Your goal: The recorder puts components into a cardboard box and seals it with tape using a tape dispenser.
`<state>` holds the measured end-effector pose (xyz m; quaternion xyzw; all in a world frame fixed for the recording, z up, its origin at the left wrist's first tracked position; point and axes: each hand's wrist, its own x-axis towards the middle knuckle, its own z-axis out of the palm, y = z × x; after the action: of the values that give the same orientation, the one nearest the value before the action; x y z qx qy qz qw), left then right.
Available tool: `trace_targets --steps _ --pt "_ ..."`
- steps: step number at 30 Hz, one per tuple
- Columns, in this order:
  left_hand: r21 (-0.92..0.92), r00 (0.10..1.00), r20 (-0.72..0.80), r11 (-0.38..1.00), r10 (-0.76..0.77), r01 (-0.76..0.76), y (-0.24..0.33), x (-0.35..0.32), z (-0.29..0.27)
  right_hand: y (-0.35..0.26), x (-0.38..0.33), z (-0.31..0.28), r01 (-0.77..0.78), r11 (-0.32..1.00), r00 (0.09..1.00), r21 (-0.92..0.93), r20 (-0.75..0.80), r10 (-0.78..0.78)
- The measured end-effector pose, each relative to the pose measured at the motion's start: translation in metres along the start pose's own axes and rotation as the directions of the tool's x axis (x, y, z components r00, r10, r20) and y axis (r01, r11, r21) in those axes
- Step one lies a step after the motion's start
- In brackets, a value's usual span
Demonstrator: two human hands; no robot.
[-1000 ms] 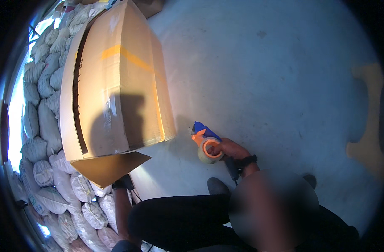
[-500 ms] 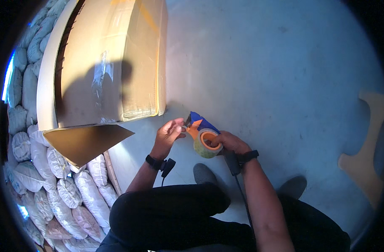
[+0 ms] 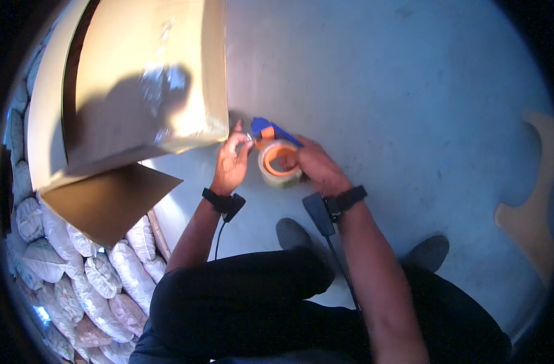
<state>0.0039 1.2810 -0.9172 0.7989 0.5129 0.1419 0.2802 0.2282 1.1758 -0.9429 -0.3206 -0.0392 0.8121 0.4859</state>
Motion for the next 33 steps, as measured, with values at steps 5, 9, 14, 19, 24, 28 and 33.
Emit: trace_targets --steps 5,9,14,19,24,28,33 --pt "-0.269 0.988 0.043 0.95 -0.151 0.157 0.024 0.01 -0.024 -0.045 -0.011 0.047 0.243 0.827 0.954 -0.506 -0.031 -0.299" --pt "0.004 0.912 0.205 0.932 -0.355 0.361 0.073 -0.007 -0.082 -0.091 -0.034 0.078 0.296 0.779 0.913 -0.552 -0.077 -0.401" --pt "-0.097 0.848 0.15 0.846 -0.509 0.525 0.079 -0.059 -0.176 -0.137 -0.042 0.127 0.289 0.735 0.911 -0.614 -0.06 -0.408" --pt "0.299 0.994 0.014 0.949 -0.112 0.103 0.142 -0.057 -0.188 -0.121 -0.023 0.163 0.393 0.672 0.881 -0.628 0.046 -0.472" --pt "0.868 0.799 -0.094 0.442 0.594 -0.226 0.173 -0.022 -0.214 -0.108 -0.007 0.167 0.38 0.684 0.898 -0.623 0.07 -0.435" --pt "0.792 0.933 -0.119 0.599 0.339 -0.117 0.17 0.029 -0.227 -0.102 0.001 0.169 0.364 0.723 0.914 -0.587 0.076 -0.398" --pt "0.787 0.825 -0.273 0.608 0.495 -0.104 0.111 0.02 -0.241 -0.065 0.039 0.127 0.293 0.913 0.954 -0.284 0.146 -0.261"
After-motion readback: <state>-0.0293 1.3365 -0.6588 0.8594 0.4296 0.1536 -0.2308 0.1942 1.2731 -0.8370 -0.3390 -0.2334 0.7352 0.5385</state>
